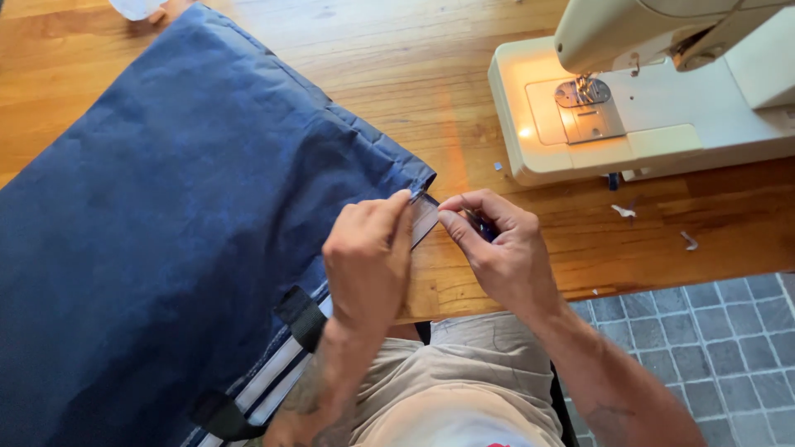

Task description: Trimming loose threads from a blue fabric bag using thread snips.

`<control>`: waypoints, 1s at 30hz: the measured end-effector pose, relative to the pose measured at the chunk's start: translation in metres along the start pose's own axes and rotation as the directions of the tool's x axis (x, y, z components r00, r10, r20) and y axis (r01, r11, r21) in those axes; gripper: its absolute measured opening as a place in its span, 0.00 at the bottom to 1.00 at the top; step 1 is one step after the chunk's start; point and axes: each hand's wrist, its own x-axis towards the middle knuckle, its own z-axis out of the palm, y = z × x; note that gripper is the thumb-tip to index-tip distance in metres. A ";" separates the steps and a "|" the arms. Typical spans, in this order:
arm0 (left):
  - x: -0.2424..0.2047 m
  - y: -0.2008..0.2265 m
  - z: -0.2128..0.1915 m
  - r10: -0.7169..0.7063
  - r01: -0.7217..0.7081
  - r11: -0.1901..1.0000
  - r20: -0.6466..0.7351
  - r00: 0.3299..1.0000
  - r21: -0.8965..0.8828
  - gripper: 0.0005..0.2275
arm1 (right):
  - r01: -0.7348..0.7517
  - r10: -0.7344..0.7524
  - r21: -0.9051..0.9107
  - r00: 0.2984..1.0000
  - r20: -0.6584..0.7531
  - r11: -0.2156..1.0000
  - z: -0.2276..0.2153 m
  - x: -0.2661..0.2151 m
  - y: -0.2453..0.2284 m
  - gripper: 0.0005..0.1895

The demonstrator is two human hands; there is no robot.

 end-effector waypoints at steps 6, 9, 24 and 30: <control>-0.016 -0.031 -0.014 -0.633 0.767 0.563 0.435 0.640 -0.309 0.07 | 0.193 -0.152 -0.202 0.967 0.202 0.960 -0.016 -0.021 0.006 0.17; -0.024 -0.024 -0.021 -0.621 0.790 0.421 0.494 0.609 -0.445 0.08 | 0.485 -0.426 -0.334 0.873 0.238 0.808 -0.008 -0.028 0.004 0.15; -0.042 -0.041 -0.012 -0.462 0.665 0.279 0.510 0.725 -0.693 0.12 | 0.642 -0.532 -0.462 0.766 0.360 0.612 0.013 -0.012 0.014 0.14; -0.039 -0.041 -0.013 -0.438 0.646 0.274 0.505 0.744 -0.713 0.12 | 0.654 -0.564 -0.483 0.753 0.339 0.582 0.019 -0.008 0.017 0.14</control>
